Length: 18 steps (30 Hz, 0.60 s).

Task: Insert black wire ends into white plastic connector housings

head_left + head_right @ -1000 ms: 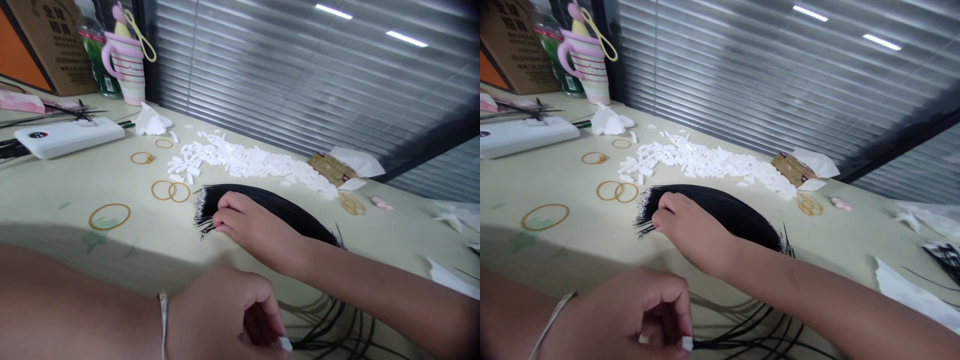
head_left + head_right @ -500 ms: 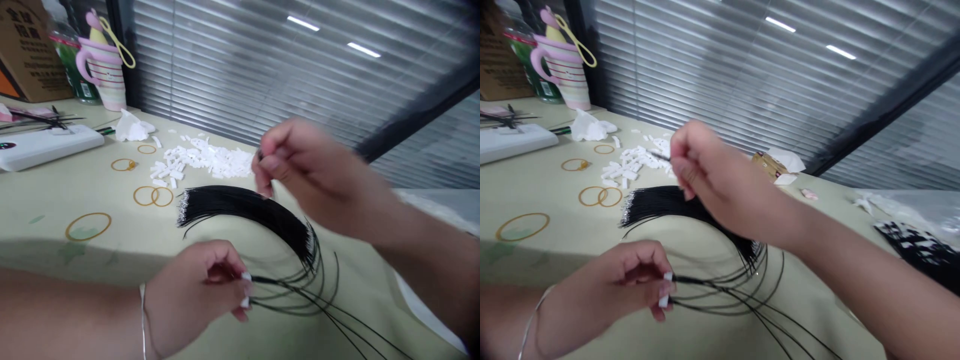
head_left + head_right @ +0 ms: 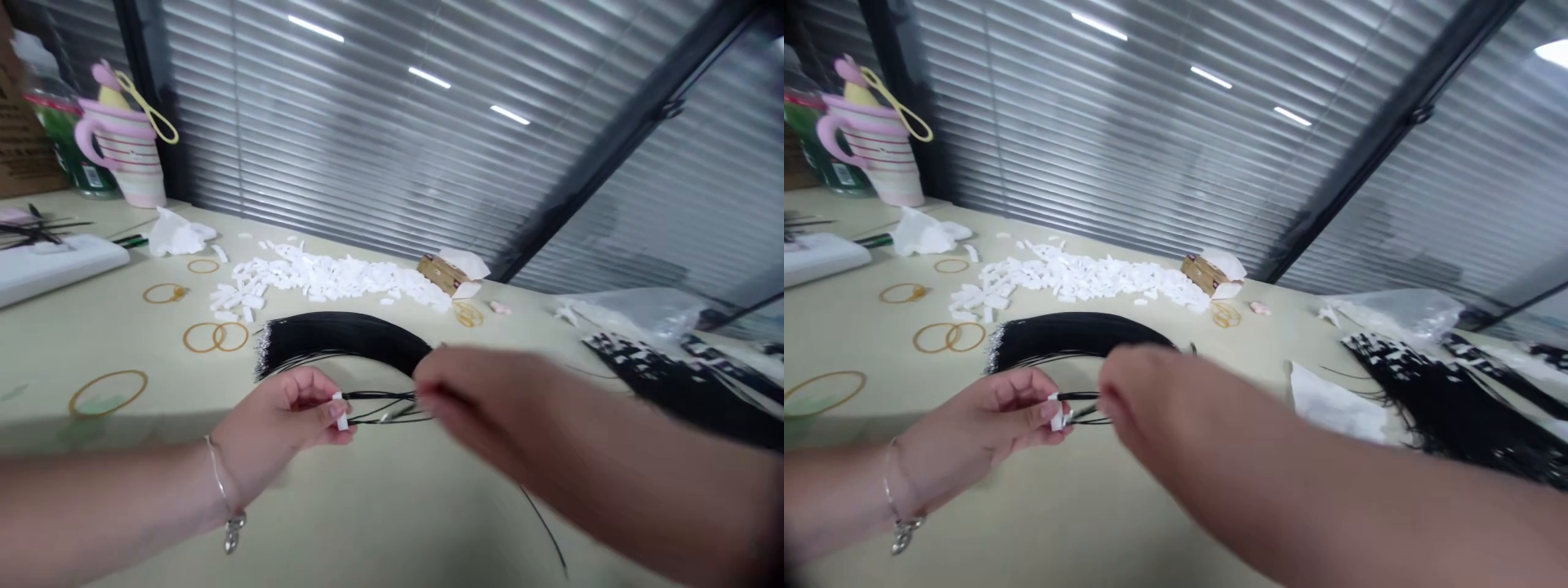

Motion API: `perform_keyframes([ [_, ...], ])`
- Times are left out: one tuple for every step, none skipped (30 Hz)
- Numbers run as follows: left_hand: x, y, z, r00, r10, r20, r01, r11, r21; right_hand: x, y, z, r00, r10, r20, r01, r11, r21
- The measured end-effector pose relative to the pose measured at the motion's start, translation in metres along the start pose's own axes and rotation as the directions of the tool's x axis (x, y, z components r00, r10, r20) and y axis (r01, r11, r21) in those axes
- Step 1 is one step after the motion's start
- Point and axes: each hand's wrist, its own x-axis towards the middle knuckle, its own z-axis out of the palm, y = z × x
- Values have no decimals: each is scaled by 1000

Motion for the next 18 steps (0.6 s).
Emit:
perform_keyframes([
  [1, -1, -1, 1000, 2, 8, -2, 1000, -19, 0, -2, 8, 998, -7, 65, 8, 1000, -5],
  [2, -2, -1, 1000, 2, 17, -2, 1000, -31, 1, -3, 15, 993, -16, 121, 15, 1000, 9],
  [2, -3, -2, 1000, 3, 22, -3, 999, -36, 4, -2, 22, 988, -24, 156, 17, 999, 43],
  [2, -4, -3, 1000, 5, 25, -4, 1000, -31, 7, 1, 28, 986, -24, 165, 10, 996, 90],
  [2, -5, -4, 1000, 5, 23, -5, 1000, -16, 10, 4, 33, 987, -18, 162, -5, 990, 140],
  [2, -5, -4, 1000, 4, 21, -4, 1000, 6, 12, 7, 36, 986, -13, 166, -18, 983, 183],
  [2, -4, -4, 1000, 1, 16, -1, 999, 35, 14, 10, 39, 985, -5, 172, -32, 977, 210],
  [1, -3, -4, 1000, -6, 12, 5, 998, 67, 15, 13, 41, 983, 2, 182, -43, 974, 222],
  [0, -2, -3, 1000, -13, 4, 13, 995, 98, 15, 16, 42, 981, 8, 192, -52, 973, 223],
  [0, 0, -3, 1000, -20, -7, 21, 991, 129, 15, 18, 43, 981, 11, 194, -55, 974, 222],
  [0, 1, -2, 1000, -24, -19, 27, 987, 161, 15, 21, 43, 981, 11, 194, -55, 974, 222],
  [0, 3, -1, 999, -28, -31, 33, 981, 190, 14, 22, 44, 981, 11, 193, -55, 973, 224],
  [0, 4, -1, 999, -29, -39, 37, 977, 209, 13, 24, 45, 982, 9, 191, -52, 973, 227],
  [1, 4, -1, 999, -28, -41, 36, 975, 219, 13, 26, 46, 982, 8, 189, -51, 972, 228],
  [1, 4, -1, 999, -25, -40, 33, 975, 222, 13, 27, 47, 981, 4, 194, -49, 972, 231],
  [1, 4, -1, 999, -25, -33, 31, 974, 223, 13, 28, 48, 979, 3, 202, -51, 972, 231],
  [1, 3, -1, 999, -22, -25, 27, 975, 223, 14, 28, 49, 978, 6, 210, -55, 971, 231],
  [1, 3, -2, 1000, -18, -22, 22, 973, 229, 15, 28, 49, 976, 14, 217, -64, 971, 230],
])
